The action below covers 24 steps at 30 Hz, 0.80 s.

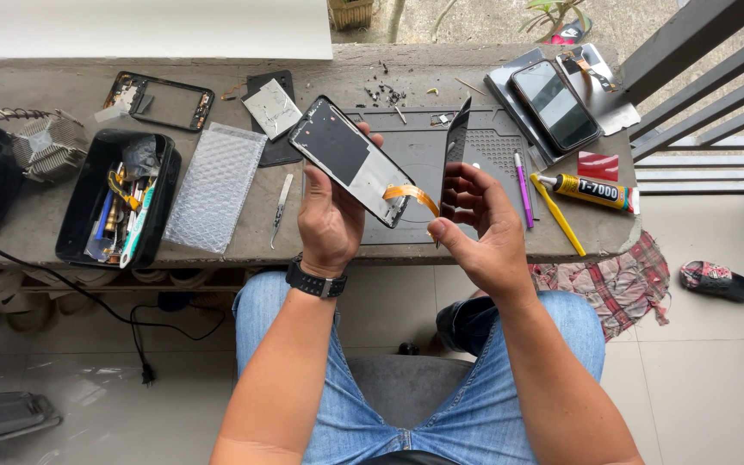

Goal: The person cleans the edges of a smartphone screen with a purple tool, then aligns and attaches the screen to the phone body. They press the edges to secure the screen and later use tweezers to adjust internal components inside the phone chassis.

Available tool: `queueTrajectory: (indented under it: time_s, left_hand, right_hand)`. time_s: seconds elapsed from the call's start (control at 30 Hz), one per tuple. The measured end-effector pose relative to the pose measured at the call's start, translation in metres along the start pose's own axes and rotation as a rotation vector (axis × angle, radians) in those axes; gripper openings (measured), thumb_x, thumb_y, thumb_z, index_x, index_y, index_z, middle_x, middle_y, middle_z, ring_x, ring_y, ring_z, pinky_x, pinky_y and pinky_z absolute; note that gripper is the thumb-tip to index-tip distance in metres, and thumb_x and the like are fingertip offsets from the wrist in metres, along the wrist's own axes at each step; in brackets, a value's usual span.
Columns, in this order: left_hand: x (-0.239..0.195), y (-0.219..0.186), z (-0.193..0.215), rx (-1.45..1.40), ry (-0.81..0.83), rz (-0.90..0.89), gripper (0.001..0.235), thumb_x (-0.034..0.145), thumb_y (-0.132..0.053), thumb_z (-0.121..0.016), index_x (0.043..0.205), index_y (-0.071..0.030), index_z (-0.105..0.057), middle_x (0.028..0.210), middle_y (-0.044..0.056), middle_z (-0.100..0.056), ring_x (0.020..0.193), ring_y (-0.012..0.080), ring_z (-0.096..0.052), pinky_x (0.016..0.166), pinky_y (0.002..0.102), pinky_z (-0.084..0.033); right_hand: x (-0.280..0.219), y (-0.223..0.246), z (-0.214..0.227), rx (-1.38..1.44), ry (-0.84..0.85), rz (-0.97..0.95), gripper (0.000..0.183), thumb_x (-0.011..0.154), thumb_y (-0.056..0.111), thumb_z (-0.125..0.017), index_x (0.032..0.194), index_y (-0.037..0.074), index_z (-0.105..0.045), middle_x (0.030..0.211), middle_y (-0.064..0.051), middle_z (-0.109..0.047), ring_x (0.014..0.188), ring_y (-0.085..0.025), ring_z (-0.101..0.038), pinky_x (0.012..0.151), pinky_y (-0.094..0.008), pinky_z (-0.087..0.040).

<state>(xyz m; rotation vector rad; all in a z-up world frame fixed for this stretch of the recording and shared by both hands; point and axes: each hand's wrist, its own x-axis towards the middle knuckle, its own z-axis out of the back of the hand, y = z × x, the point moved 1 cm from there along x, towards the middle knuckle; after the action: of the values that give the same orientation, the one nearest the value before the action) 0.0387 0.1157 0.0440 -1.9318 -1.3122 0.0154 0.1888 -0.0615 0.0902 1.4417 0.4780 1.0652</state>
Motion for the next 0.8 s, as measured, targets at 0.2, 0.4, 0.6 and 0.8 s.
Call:
queueTrajectory:
  time_s: [0.2,0.4,0.6,0.8]
  left_hand:
    - [-0.006,-0.002,-0.005,0.232,0.09,-0.157,0.066,0.129,-0.052,-0.035,0.187,-0.021,-0.026,0.182,0.023,-0.049,0.17,0.0381,-0.049,0.14,0.053,-0.046]
    - [-0.011,-0.005,-0.011,0.32,0.157,-0.201,0.071,0.129,-0.048,-0.037,0.189,-0.015,-0.019,0.183,0.027,-0.046,0.174,0.0403,-0.043,0.143,0.056,-0.039]
    - [-0.016,-0.004,-0.023,0.303,0.165,-0.189,0.074,0.129,-0.046,-0.038,0.189,-0.01,-0.016,0.182,0.028,-0.047,0.172,0.0399,-0.047,0.143,0.056,-0.041]
    - [-0.018,-0.004,-0.029,0.369,0.148,-0.15,0.077,0.128,-0.055,-0.035,0.19,-0.013,-0.016,0.177,0.026,-0.053,0.165,0.0362,-0.055,0.141,0.056,-0.045]
  right_hand:
    - [0.0,0.0,-0.003,-0.024,0.032,-0.047,0.087,0.094,0.035,-0.098,0.167,0.008,-0.058,0.141,-0.021,-0.073,0.124,-0.036,-0.076,0.107,-0.053,-0.063]
    - [0.0,-0.007,-0.007,-0.011,0.032,-0.058,0.086,0.095,0.035,-0.097,0.168,0.008,-0.058,0.141,-0.022,-0.073,0.127,-0.037,-0.075,0.107,-0.053,-0.063]
    - [0.001,-0.006,-0.004,-0.013,0.014,-0.068,0.087,0.096,0.035,-0.097,0.169,0.007,-0.057,0.146,-0.019,-0.071,0.133,-0.034,-0.07,0.111,-0.053,-0.06]
    - [0.002,-0.019,-0.004,0.038,0.021,-0.078,0.085,0.096,0.033,-0.097,0.166,0.005,-0.059,0.143,-0.018,-0.073,0.131,-0.03,-0.07,0.113,-0.049,-0.059]
